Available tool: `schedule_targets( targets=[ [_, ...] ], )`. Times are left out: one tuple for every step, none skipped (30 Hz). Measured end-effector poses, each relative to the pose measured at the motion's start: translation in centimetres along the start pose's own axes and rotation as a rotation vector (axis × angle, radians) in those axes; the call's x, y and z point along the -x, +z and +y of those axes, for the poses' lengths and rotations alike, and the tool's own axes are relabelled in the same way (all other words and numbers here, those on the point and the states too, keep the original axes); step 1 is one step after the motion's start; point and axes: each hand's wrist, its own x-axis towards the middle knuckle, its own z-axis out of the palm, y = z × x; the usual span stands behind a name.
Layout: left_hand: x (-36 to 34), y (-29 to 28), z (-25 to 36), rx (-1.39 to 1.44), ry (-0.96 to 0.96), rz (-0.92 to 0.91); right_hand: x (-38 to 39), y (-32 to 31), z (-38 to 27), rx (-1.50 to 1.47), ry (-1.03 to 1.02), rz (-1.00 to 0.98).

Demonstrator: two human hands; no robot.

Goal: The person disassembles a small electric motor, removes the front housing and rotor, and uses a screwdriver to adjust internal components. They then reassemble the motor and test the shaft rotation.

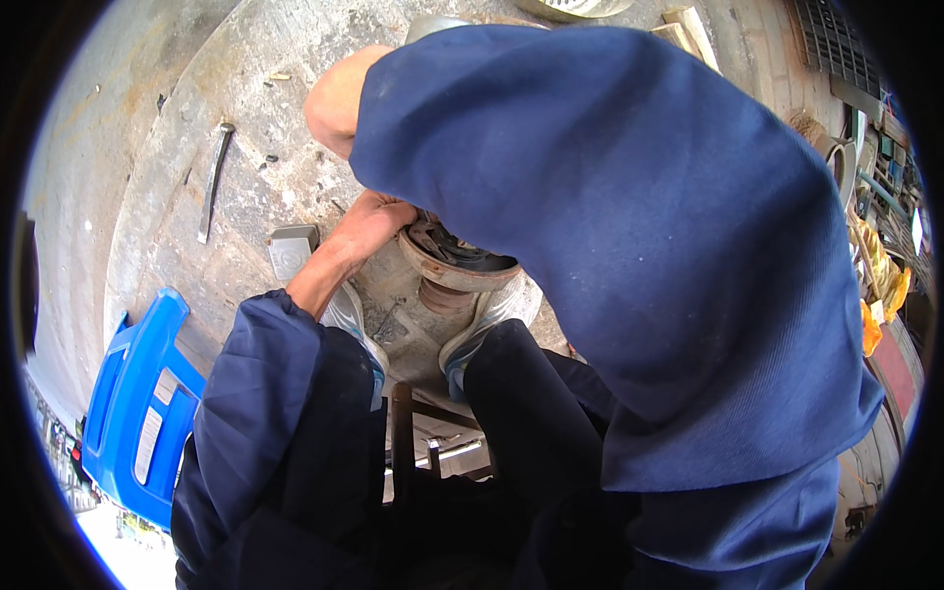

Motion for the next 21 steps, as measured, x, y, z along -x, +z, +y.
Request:
schedule_targets(
  targets=[
    [0.0,-0.1,-0.1,-0.011,-0.01,0.002,-0.1,0.0,0.0,-0.012,0.0,-0.016],
    [-0.2,-0.1,-0.3,-0.009,-0.018,-0.002,-0.1,-0.1,0.0,-0.025,0.001,-0.031],
    [-0.4,-0.1,-0.4,-0.009,-0.021,-0.011,0.1,-0.5,-0.1,-0.036,0.008,-0.047],
    [-0.5,0.0,-0.5,-0.008,-0.025,-0.02,0.1,-0.9,-0.4,-0.02,0.099,-0.103],
    [-0.6,0.1,-0.7,0.0,-0.02,-0.025,-0.2,-1.3,-0.9,-0.005,0.19,-0.159],
    [0.3,-0.5,-0.1,0.003,-0.021,0.008,-0.4,-2.8,-2.3,0.019,0.247,-0.196],
    [0.2,-0.3,-0.3,0.018,-0.017,-0.002,0.1,-3.1,-2.6,0.013,0.242,-0.202],
    [-0.1,-0.3,-0.7,0.031,-0.007,-0.011,1.0,-3.5,-2.9,0.007,0.236,-0.208],
    [-0.1,-0.2,-0.6,0.036,0.005,-0.021,1.8,-3.9,-2.9,0.0,0.232,-0.207],
    [-0.2,-0.1,-0.6,0.042,0.017,-0.029,2.0,-3.9,-2.7,-0.005,0.229,-0.196],
    [-0.2,0.0,-0.6,0.058,0.009,-0.033,2.2,-3.9,-2.6,-0.009,0.226,-0.185],
    [-0.2,0.1,-0.5,0.074,0.0,-0.034,2.3,-3.9,-2.6,-0.013,0.219,-0.174],
    [-0.2,0.2,-0.5,0.091,-0.009,-0.035,2.5,-4.1,-2.6,-0.014,0.22,-0.168],
    [-0.1,0.2,-0.4,0.097,-0.009,-0.036,2.7,-4.2,-2.7,-0.015,0.222,-0.162],
    [-0.1,0.1,-0.5,0.102,-0.012,-0.03,2.7,-4.3,-2.8,-0.016,0.217,-0.155],
    [-0.1,0.0,-0.6,0.108,-0.015,-0.025,2.1,-3.8,-2.6,-0.009,0.221,-0.153],
    [-0.1,0.0,-0.7,0.111,-0.021,-0.02,1.1,-2.9,-2.1,-0.003,0.226,-0.152],
    [-0.1,0.1,-0.6,0.115,-0.025,-0.02,0.8,-2.8,-2.1,0.003,0.236,-0.152],
    [-0.1,0.1,-0.6,0.118,-0.028,-0.02,0.8,-2.7,-2.0,-0.005,0.231,-0.159],
    [-0.1,0.1,-0.6,0.12,-0.026,-0.019,0.8,-2.6,-1.9,-0.014,0.227,-0.166],
    [0.0,0.1,-0.6,0.123,-0.024,-0.018,0.9,-2.9,-2.0,-0.022,0.222,-0.174]
  ],
)
